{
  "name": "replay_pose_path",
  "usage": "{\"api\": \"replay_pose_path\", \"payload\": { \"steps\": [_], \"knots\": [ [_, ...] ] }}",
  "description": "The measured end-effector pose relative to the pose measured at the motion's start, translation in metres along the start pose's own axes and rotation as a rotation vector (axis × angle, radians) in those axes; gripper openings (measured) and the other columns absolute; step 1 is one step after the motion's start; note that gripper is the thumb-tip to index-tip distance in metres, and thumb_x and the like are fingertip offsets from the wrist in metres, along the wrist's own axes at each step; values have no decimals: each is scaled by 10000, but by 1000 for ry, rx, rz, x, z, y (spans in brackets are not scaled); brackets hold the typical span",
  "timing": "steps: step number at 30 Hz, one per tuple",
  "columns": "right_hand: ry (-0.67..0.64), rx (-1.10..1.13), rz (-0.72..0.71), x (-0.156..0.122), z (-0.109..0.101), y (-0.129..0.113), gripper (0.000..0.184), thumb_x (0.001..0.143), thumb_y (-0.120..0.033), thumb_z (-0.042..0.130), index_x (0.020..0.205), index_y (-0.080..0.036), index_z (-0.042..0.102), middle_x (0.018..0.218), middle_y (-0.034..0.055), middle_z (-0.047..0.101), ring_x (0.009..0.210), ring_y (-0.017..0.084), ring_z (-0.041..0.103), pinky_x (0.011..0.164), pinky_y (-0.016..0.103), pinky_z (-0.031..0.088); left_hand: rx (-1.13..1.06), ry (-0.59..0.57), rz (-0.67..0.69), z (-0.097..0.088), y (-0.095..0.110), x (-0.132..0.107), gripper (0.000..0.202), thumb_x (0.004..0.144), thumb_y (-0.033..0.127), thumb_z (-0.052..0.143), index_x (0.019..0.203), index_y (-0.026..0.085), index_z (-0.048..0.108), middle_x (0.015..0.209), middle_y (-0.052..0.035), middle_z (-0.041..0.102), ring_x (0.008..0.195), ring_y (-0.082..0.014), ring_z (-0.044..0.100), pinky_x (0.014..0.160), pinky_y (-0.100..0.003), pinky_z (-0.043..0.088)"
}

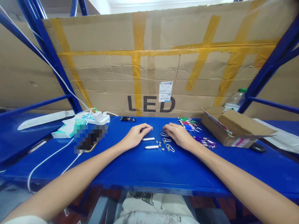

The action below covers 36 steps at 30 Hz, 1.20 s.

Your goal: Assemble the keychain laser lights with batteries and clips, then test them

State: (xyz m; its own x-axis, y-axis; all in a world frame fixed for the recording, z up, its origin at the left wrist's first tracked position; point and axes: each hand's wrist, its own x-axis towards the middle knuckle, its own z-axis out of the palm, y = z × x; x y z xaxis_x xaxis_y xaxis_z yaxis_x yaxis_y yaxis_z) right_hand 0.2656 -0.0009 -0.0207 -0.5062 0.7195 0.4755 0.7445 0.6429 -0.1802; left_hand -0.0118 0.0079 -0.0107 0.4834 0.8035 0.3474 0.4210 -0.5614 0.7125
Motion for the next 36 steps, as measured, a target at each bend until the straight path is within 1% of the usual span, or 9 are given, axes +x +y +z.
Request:
{"api": "replay_pose_path", "payload": {
  "steps": [4,8,13,17,19,22,24,30,36],
  "knots": [
    [-42,-48,-21,0,4,1,288,1102,-211,450,1084,-217,737,1046,116,725,975,268,683,860,371,537,-15,7,7,1,-3,1,355,1061,505,556,1156,232,762,1213,-31,782,1074,-235,689,951,-337,480],
    [-36,-32,-57,1,9,3,278,1094,-212,489,1120,-229,766,1084,118,725,995,276,670,884,394,543,-22,10,5,2,-2,0,312,1056,473,578,1148,237,760,1235,-28,780,1134,-239,696,983,-339,484],
    [-23,9,-79,2,13,5,287,1103,-249,497,1152,-242,780,1075,110,745,990,283,654,898,416,541,-5,13,18,4,-4,0,295,1057,449,583,1159,233,758,1228,-37,783,1139,-241,705,994,-347,501],
    [81,38,-51,4,9,1,309,1114,-285,480,1261,-237,746,1139,120,754,1017,298,652,940,456,535,34,13,38,4,-5,0,289,1054,440,594,1152,227,763,1215,-51,778,1115,-242,708,1010,-359,510],
    [113,38,-39,5,6,-4,311,1114,-291,477,1280,-246,736,1143,116,759,1014,299,654,947,467,530,69,5,53,4,-6,1,280,1048,430,609,1141,223,773,1179,-58,776,1081,-242,710,988,-356,518],
    [132,33,-14,5,3,-9,296,1109,-294,485,1256,-243,738,1130,113,769,1001,300,653,949,475,524,138,-23,61,4,-8,3,275,1048,415,614,1134,223,790,1121,-61,769,1015,-238,708,935,-353,523],
    [130,27,7,6,3,-11,288,1105,-292,491,1231,-231,743,1123,114,775,998,302,654,948,478,521,184,-42,52,4,-10,5,273,1055,389,603,1158,226,797,1107,-63,763,995,-239,704,931,-360,521],
    [63,2,55,5,8,-5,270,1097,-288,516,1202,-225,757,1146,109,786,1001,305,659,947,476,505,273,-99,36,6,-16,8,344,1096,316,509,1307,231,767,1145,-82,731,1081,-254,695,1019,-396,509],
    [21,1,45,3,11,0,299,1103,-241,484,1191,-232,770,1135,110,768,1024,297,661,957,471,481,364,-123,127,4,-14,6,379,1118,343,474,1401,260,713,1158,-86,683,1113,-258,639,1060,-424,501]
  ]
}}
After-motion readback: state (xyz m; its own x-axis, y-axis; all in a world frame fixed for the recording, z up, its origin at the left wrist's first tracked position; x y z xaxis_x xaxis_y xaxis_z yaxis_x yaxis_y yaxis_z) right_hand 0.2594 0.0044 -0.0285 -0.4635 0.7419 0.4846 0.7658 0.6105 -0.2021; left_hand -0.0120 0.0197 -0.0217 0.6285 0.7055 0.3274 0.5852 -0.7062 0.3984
